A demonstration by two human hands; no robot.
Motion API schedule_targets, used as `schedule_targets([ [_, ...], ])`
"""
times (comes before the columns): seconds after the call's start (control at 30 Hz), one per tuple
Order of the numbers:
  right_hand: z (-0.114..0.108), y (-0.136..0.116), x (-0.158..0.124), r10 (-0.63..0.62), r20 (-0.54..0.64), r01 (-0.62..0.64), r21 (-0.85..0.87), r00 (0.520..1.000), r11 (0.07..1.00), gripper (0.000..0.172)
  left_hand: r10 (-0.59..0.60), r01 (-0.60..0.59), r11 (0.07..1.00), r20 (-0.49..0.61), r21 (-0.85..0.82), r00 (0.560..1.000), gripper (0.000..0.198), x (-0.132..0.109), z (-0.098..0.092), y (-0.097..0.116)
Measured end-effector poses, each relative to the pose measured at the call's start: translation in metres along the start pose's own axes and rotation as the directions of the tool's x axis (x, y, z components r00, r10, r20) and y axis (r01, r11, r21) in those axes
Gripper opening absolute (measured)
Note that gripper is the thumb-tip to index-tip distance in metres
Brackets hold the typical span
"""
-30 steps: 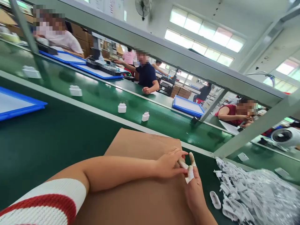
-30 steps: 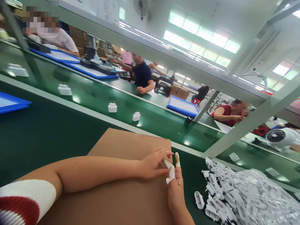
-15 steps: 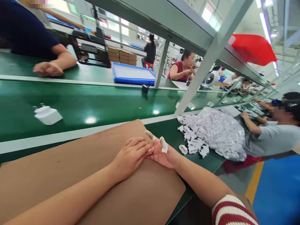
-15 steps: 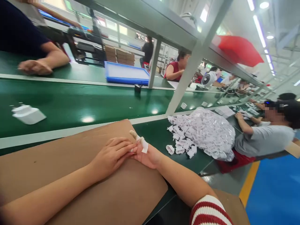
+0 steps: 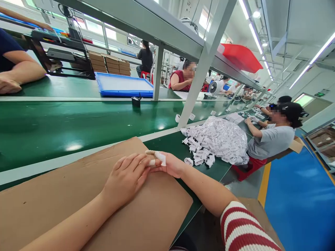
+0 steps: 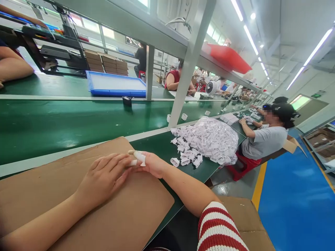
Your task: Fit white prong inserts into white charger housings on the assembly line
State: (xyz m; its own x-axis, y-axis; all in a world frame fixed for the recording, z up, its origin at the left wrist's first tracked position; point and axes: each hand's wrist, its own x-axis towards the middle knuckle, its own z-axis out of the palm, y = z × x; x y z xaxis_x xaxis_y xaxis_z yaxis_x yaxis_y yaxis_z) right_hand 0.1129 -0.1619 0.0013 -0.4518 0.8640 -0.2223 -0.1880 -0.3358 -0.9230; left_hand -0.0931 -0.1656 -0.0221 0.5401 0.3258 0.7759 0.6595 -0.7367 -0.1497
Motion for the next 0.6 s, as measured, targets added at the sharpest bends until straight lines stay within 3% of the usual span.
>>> schedule_targets([
  [0.1,-0.013,-0.003,0.0,-0.18,-0.227,0.115,-0.273,0.957,0.955,0.051,-0.079,0.079,0.997,-0.022,0.016,0.997,0.037,-0.004,0.002,-0.003],
  [0.17,-0.031,-0.014,-0.001,-0.285,-0.349,0.066,-0.525,0.893,0.849,0.042,-0.093,0.093,0.996,-0.033,0.005,0.995,0.044,-0.006,0.004,-0.004],
  [0.23,-0.057,-0.034,-0.006,-0.387,-0.436,-0.153,-0.799,0.812,0.581,0.043,-0.087,0.087,0.996,-0.038,-0.021,0.995,0.046,-0.007,0.006,-0.004],
  [0.27,-0.072,-0.047,-0.009,-0.437,-0.455,-0.315,-0.879,0.776,0.357,0.046,-0.084,0.082,0.996,-0.039,-0.038,0.996,0.046,-0.007,0.007,-0.003],
  [0.3,-0.087,-0.06,-0.013,-0.473,-0.482,-0.498,-0.861,0.738,0.1,0.049,-0.08,0.077,0.995,-0.039,-0.055,0.996,0.045,-0.007,0.008,-0.002],
  [0.33,-0.101,-0.073,-0.018,-0.484,-0.513,-0.585,-0.811,0.709,0.004,0.051,-0.075,0.072,0.995,-0.041,-0.071,0.996,0.044,-0.006,0.009,-0.001],
  [0.5,-0.154,-0.121,-0.04,-0.396,-0.652,-0.756,-0.617,0.646,-0.218,0.037,-0.072,0.068,0.991,-0.027,-0.119,0.997,0.033,-0.006,0.011,0.0],
  [0.6,-0.165,-0.134,-0.044,-0.32,-0.679,-0.748,-0.565,0.661,-0.348,0.039,-0.091,0.087,0.987,-0.019,-0.136,0.996,0.029,-0.009,0.012,-0.002],
])
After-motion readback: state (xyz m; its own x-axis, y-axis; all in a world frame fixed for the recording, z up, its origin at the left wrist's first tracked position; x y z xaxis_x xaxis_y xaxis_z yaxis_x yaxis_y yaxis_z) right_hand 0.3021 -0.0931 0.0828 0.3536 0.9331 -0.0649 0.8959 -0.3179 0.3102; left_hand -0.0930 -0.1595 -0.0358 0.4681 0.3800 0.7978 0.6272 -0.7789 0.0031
